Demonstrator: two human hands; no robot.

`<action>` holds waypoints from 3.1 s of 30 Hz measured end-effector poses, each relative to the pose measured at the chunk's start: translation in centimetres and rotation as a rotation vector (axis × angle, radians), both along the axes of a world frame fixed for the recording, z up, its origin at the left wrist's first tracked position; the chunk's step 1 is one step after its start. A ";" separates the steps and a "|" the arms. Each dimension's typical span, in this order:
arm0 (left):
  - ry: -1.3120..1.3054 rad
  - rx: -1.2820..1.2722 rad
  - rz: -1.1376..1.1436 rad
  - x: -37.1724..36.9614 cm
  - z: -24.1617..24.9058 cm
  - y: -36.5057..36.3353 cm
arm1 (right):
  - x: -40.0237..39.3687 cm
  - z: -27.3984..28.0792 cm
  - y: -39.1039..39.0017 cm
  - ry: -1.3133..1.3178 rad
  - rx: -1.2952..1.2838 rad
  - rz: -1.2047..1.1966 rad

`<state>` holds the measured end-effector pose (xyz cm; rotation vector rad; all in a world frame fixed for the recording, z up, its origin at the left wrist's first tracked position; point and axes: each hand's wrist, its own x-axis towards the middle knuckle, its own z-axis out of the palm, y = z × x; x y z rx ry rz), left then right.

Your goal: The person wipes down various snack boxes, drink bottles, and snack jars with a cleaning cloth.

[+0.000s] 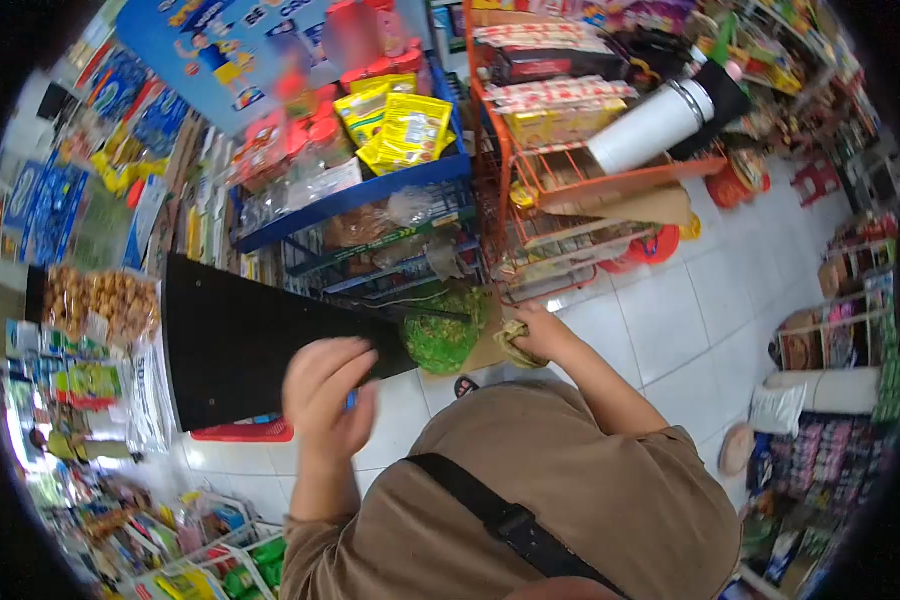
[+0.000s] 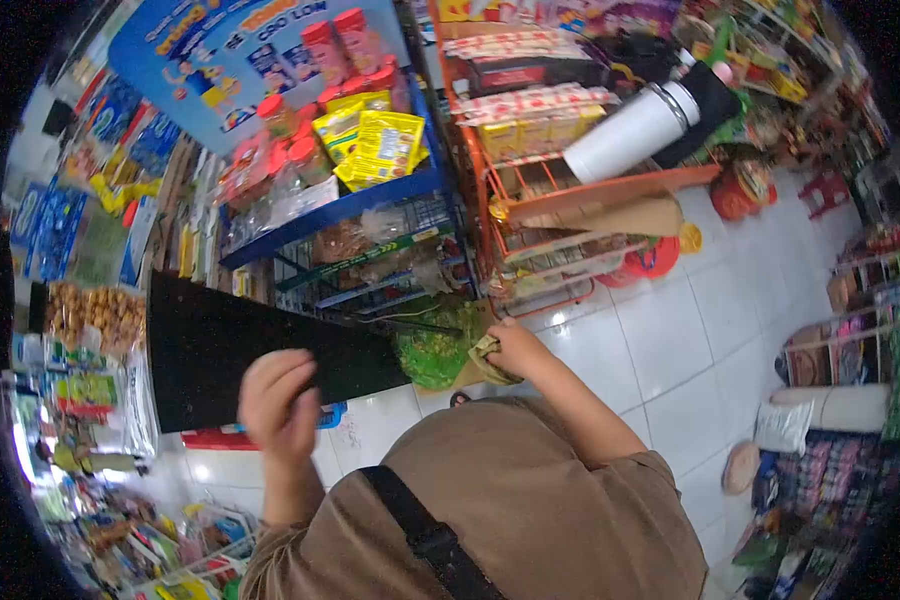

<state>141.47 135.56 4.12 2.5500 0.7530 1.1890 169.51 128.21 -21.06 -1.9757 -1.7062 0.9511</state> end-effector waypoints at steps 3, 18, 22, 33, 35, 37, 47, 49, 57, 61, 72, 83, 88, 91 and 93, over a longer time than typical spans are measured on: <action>0.136 -0.252 -0.195 4.7 -3.6 1.0 | 1.2 3.2 -2.0 0.060 -0.007 -0.134; 0.165 -0.480 0.010 21.2 -12.1 3.0 | 21.6 0.8 -10.1 0.109 0.213 -0.628; 0.008 -0.116 0.098 28.6 -7.7 8.3 | 28.5 -0.5 -11.0 0.163 0.211 -0.549; 0.519 0.014 0.313 37.4 -5.1 17.9 | 37.1 0.9 -8.9 0.222 0.134 -0.383; 0.607 0.066 0.302 37.5 -4.9 18.2 | 37.8 0.8 -9.1 0.220 0.132 -0.399; 0.589 0.058 0.283 37.6 -4.8 18.1 | 38.1 0.0 -9.5 0.207 0.168 -0.410; -0.211 -0.453 0.378 31.9 -3.9 8.7 | 34.5 4.5 -4.7 0.595 0.220 -0.148; -0.541 -0.885 0.126 30.9 -5.8 4.7 | 31.4 7.5 -3.4 0.841 0.236 -0.077; -0.078 -0.822 0.093 31.2 -12.7 -4.4 | 16.7 11.3 4.0 1.125 0.270 -0.111; -0.156 -0.735 0.158 26.0 -10.9 -4.3 | 10.7 13.2 5.7 1.303 0.170 -0.106; 0.012 -0.660 0.255 12.2 -7.9 -3.9 | 7.2 18.6 14.0 1.541 0.201 -0.349; -0.349 -0.819 0.419 6.1 -12.7 -2.8 | -8.0 13.1 11.0 0.957 0.520 -0.032; -0.117 -0.874 0.321 4.3 -11.5 -2.1 | -10.8 12.3 10.8 1.055 0.262 0.251; -0.011 -0.879 0.263 1.4 -11.6 -1.8 | -9.7 11.0 11.8 1.112 0.198 0.213; -0.156 -0.876 0.427 -0.6 -12.7 -1.3 | -8.9 10.1 12.1 1.041 0.188 0.291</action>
